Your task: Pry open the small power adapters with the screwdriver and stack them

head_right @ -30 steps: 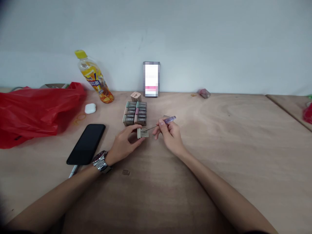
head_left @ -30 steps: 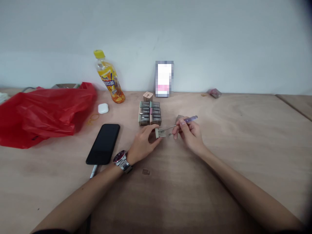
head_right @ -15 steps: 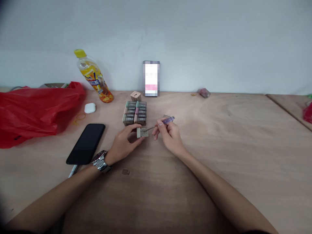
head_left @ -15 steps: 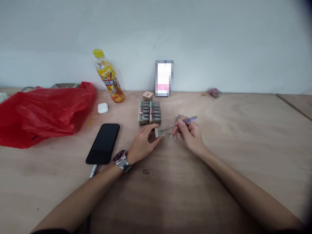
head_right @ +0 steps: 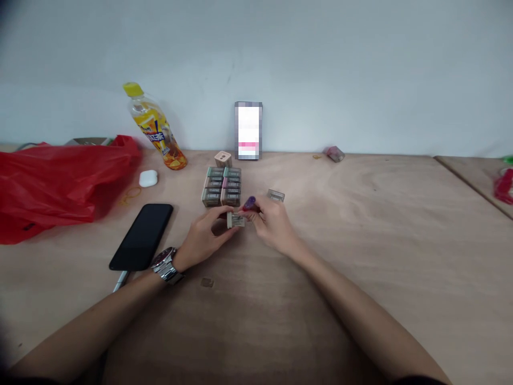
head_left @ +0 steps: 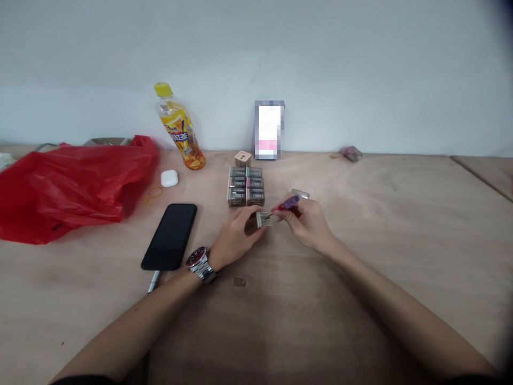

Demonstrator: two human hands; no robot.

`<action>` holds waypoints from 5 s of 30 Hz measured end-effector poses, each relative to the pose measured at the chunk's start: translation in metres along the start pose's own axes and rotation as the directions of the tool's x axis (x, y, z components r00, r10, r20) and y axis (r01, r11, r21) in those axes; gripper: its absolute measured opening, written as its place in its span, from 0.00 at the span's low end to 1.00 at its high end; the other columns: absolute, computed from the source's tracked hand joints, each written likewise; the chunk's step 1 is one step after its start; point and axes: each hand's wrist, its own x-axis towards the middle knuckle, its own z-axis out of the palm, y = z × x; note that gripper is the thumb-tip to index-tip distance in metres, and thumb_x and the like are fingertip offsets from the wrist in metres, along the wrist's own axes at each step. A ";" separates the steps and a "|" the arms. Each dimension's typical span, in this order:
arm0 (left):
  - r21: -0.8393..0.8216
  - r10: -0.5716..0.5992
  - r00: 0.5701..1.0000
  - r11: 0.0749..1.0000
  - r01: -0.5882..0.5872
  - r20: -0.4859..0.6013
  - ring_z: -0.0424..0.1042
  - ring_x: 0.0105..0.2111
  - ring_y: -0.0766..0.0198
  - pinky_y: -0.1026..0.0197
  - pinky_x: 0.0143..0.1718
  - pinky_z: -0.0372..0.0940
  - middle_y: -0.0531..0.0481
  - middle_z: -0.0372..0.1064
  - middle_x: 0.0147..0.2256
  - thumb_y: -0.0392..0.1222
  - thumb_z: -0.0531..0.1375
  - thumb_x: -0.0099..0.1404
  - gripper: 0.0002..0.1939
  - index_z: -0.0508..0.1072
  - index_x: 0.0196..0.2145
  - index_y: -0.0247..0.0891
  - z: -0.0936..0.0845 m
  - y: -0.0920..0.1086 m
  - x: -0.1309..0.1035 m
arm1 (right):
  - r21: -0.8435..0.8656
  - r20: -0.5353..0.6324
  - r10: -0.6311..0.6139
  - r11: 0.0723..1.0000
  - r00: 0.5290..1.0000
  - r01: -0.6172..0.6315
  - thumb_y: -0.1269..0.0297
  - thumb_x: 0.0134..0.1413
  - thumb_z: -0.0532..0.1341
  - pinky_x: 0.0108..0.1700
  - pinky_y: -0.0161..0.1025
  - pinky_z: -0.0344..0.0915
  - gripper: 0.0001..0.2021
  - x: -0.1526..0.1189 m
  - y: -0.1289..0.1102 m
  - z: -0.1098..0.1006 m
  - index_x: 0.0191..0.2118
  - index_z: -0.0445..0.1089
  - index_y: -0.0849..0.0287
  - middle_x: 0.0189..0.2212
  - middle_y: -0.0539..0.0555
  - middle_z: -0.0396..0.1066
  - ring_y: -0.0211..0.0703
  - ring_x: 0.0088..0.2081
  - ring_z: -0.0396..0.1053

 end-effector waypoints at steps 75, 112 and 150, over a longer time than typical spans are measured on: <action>-0.027 -0.028 0.993 0.999 0.031 0.115 0.71 0.49 0.58 0.52 0.53 0.67 0.45 0.71 0.50 0.40 0.64 0.62 0.21 0.67 0.53 0.39 -0.001 -0.001 0.004 | -0.415 0.309 0.126 0.910 0.943 0.014 0.63 0.67 0.48 0.29 0.35 0.57 0.05 0.013 -0.036 -0.046 0.39 0.55 0.57 0.32 0.53 0.70 0.39 0.28 0.66; -0.026 -0.029 0.991 0.999 0.032 0.127 0.71 0.49 0.57 0.50 0.54 0.67 0.44 0.71 0.50 0.40 0.63 0.63 0.21 0.67 0.53 0.40 -0.001 0.000 0.004 | -0.506 0.232 0.130 0.863 0.964 0.005 0.56 0.69 0.43 0.30 0.37 0.52 0.19 0.013 -0.035 -0.046 0.33 0.64 0.58 0.26 0.52 0.70 0.40 0.26 0.64; -0.039 -0.021 0.991 0.999 0.026 0.130 0.71 0.50 0.57 0.50 0.53 0.67 0.45 0.71 0.50 0.40 0.63 0.63 0.21 0.67 0.53 0.41 0.000 -0.002 0.004 | -0.425 0.208 0.069 0.905 0.976 0.026 0.58 0.66 0.53 0.28 0.36 0.55 0.09 0.015 -0.029 -0.048 0.39 0.64 0.58 0.25 0.50 0.71 0.37 0.22 0.63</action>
